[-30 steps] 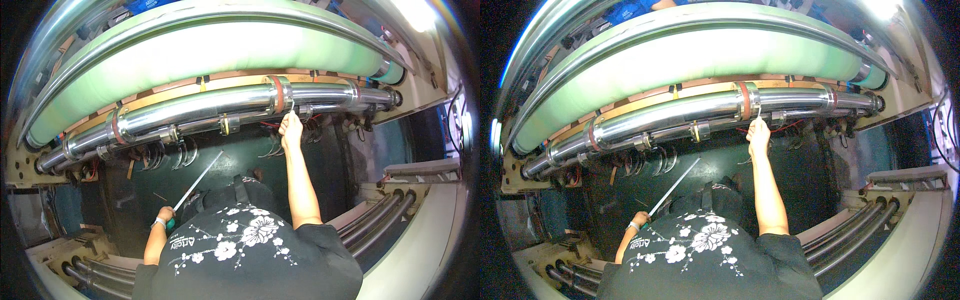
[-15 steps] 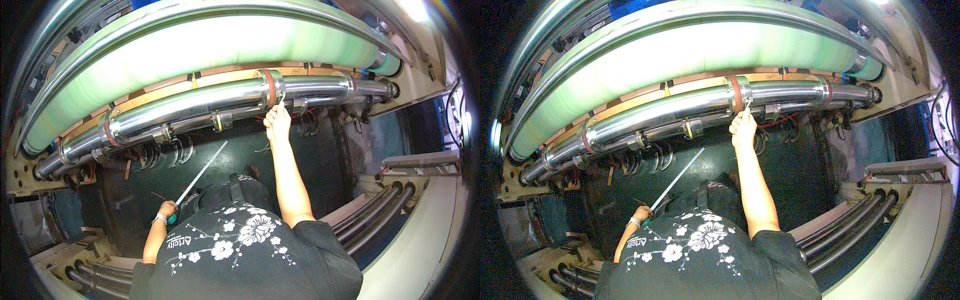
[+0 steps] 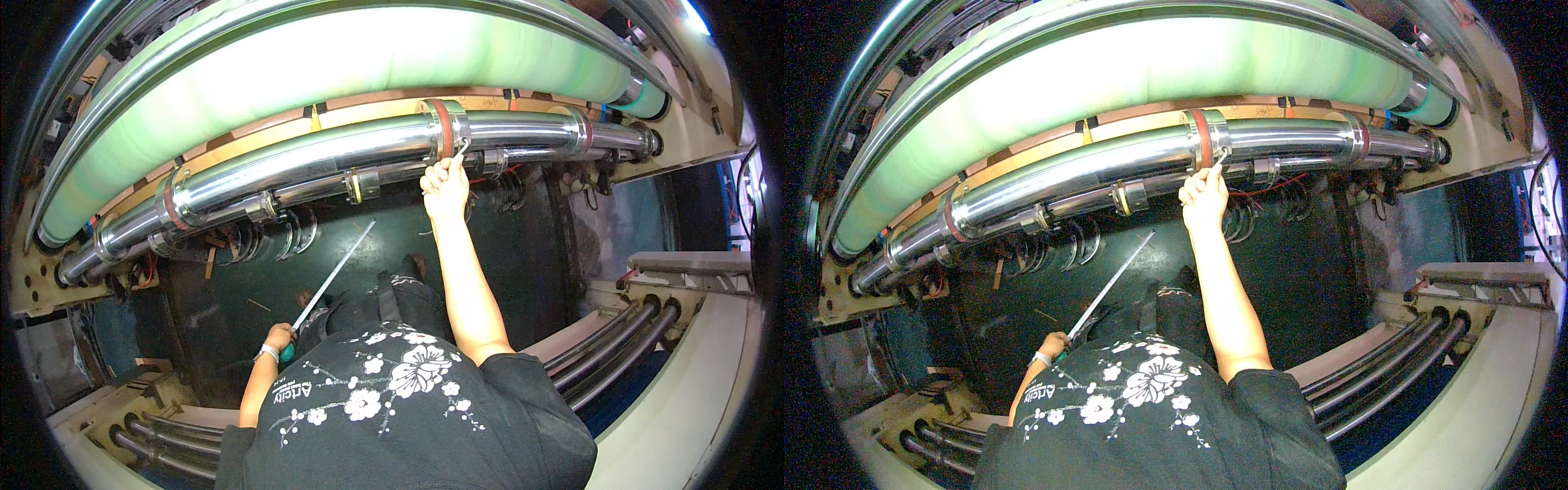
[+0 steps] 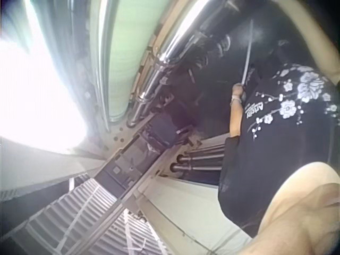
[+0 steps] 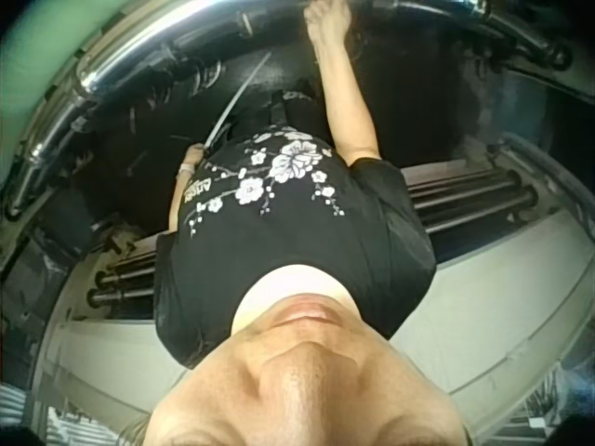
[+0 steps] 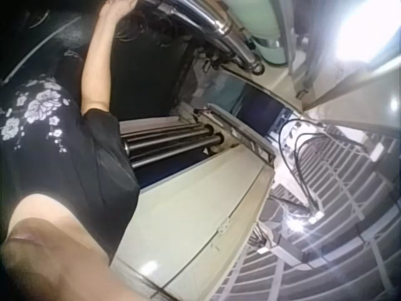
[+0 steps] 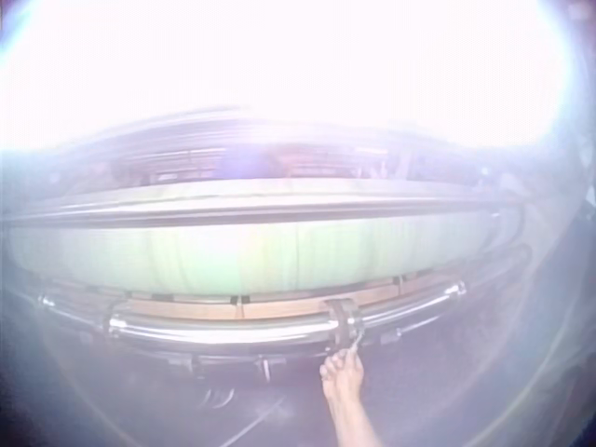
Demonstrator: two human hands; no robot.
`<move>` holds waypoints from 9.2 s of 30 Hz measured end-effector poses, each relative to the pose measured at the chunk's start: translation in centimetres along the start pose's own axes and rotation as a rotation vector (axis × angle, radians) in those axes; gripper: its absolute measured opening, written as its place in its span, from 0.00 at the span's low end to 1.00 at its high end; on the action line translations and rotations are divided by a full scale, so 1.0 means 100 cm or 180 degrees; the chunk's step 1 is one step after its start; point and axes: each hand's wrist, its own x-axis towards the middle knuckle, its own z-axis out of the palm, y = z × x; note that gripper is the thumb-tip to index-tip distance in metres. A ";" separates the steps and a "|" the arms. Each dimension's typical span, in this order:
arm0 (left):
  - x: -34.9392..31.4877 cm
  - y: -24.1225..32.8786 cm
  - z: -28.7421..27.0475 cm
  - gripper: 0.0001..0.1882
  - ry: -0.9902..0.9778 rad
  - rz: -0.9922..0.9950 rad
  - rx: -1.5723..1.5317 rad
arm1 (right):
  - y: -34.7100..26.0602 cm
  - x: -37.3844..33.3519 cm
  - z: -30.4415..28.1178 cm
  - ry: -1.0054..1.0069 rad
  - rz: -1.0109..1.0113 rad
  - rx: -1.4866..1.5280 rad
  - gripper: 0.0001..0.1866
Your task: The person uses a tape measure to measure the length of several large metallic pipes mounted horizontally in a confined industrial space. The person repeatedly extends and retracts the tape measure along different sections of the pipes.
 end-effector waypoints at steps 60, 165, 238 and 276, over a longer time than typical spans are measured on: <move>-0.082 0.110 0.006 0.09 0.1750 0.2159 -0.5729 | 0.270 -0.136 0.058 -0.4708 0.4722 -0.3628 0.35; 0.075 0.025 -0.350 0.11 0.1636 0.1615 -0.5730 | -0.034 0.042 -0.078 -0.2135 -0.0159 -0.8050 0.19; 0.054 0.033 -0.343 0.11 0.2003 0.1332 -0.4866 | -0.037 0.057 -0.079 -0.2235 -0.0102 -0.8073 0.20; 0.073 0.003 -0.353 0.23 0.2123 0.0789 -0.4433 | -0.020 0.052 -0.056 -0.2184 0.0178 -0.7622 0.11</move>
